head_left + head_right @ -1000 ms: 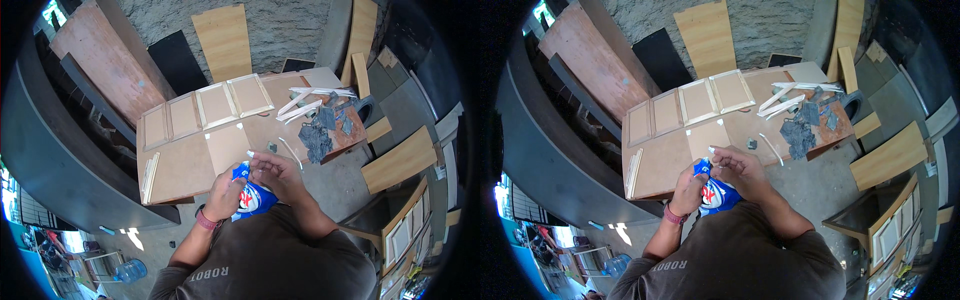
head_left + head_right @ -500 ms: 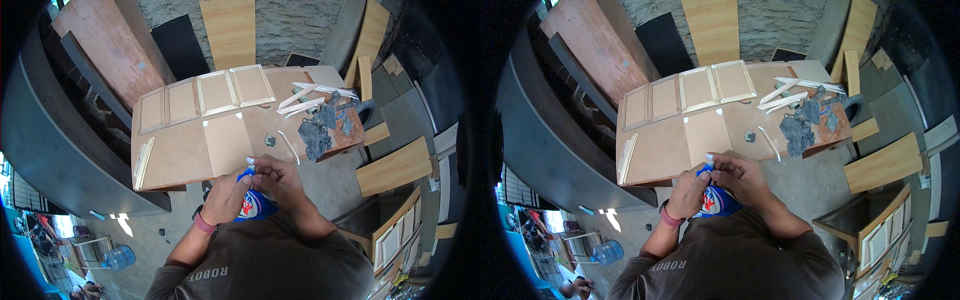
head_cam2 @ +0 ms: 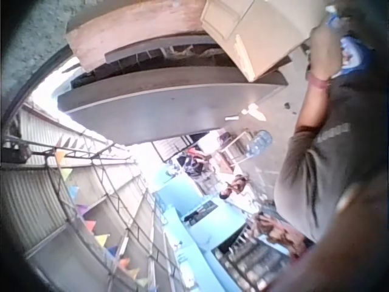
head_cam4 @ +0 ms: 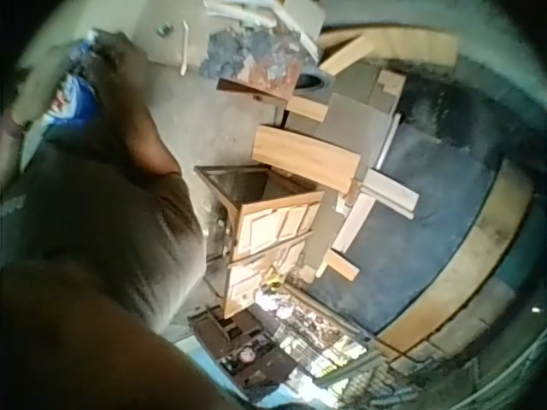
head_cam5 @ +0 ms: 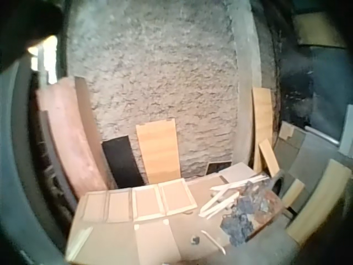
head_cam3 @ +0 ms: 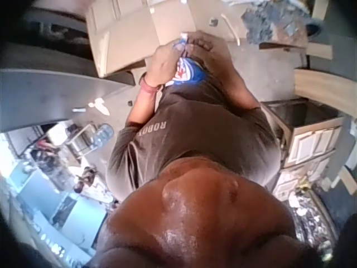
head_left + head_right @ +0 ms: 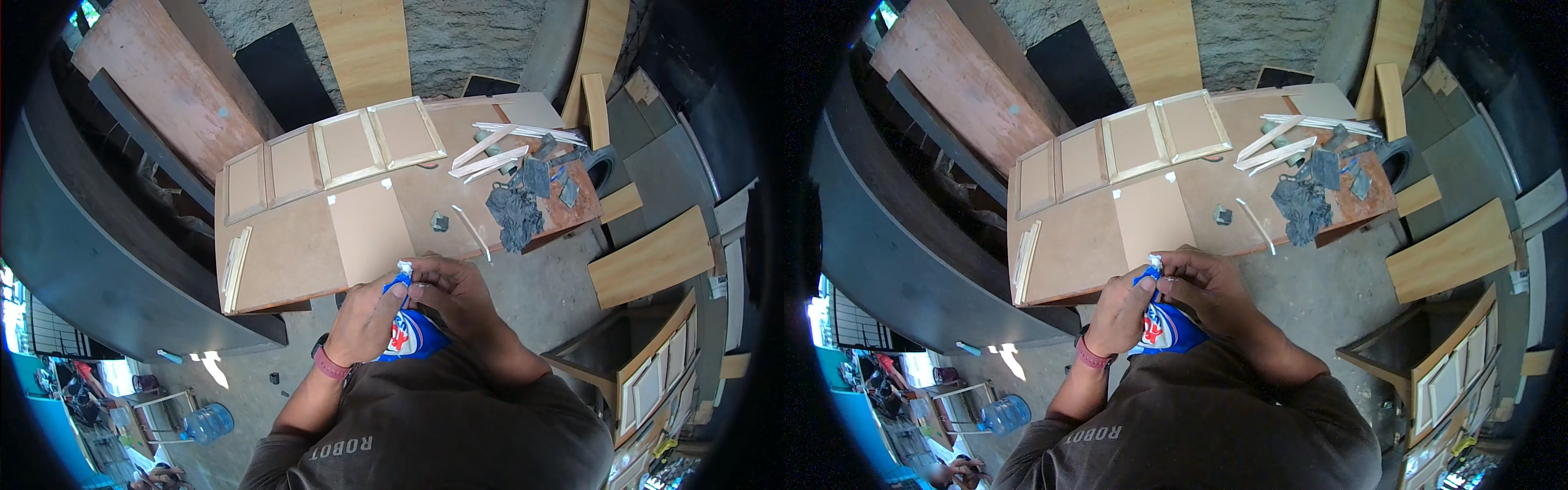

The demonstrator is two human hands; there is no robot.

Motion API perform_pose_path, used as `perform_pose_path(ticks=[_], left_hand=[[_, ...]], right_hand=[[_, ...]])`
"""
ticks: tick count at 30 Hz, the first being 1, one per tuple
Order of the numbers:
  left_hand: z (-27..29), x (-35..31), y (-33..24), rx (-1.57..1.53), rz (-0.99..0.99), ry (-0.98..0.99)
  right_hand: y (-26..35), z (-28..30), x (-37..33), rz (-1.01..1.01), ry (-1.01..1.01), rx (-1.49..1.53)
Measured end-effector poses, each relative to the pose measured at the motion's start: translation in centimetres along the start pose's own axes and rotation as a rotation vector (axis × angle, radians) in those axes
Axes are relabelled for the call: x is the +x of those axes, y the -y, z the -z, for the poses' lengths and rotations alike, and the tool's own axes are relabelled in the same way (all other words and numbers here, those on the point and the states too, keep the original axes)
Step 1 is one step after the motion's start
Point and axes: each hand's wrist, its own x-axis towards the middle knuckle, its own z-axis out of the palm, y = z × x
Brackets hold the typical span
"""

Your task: Apply adhesive and assemble wooden frame components to create a small picture frame.

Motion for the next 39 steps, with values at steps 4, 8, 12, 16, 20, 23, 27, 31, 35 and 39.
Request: perform_pose_path(ticks=[4,8,12,16,20,23,27,31,35,39], left_hand=[[-0.1,0.3,-0.1,-0.003,0.000,-0.002],[-0.1,0.4,0.0,0.000,0.027,-0.002],[-0.5,0.4,1.5,-0.143,0.123,0.012],[-0.8,0.5,3.7,-0.271,0.174,0.032],[-1.3,0.6,6.0,-0.369,0.234,-0.113],[-0.8,0.8,7.8,-0.322,0.275,-0.175],[-0.4,1.3,14.6,-0.259,0.372,-0.270],[-1.1,1.9,21.5,0.355,0.305,-0.273],[-3.0,2.7,24.6,0.532,0.206,-0.078],[-4.6,3.6,26.2,0.592,0.328,0.176]], right_hand=[[0.0,0.1,0.1,-0.014,-0.010,0.001],[-0.1,0.4,0.4,0.002,-0.002,0.007],[-0.6,0.9,0.6,-0.026,-0.004,0.022],[-1.7,1.8,0.9,-0.141,0.044,0.309],[-3.5,3.2,0.9,-0.127,0.107,0.750],[-5.3,4.9,1.3,-0.076,0.151,0.844],[-6.4,6.9,2.2,-0.081,-0.015,0.891],[-12.3,11.4,4.0,-0.079,-0.206,0.672],[-19.0,14.4,4.7,-0.149,-0.353,0.282],[-23.8,15.4,4.7,-0.162,-0.372,-0.008]])
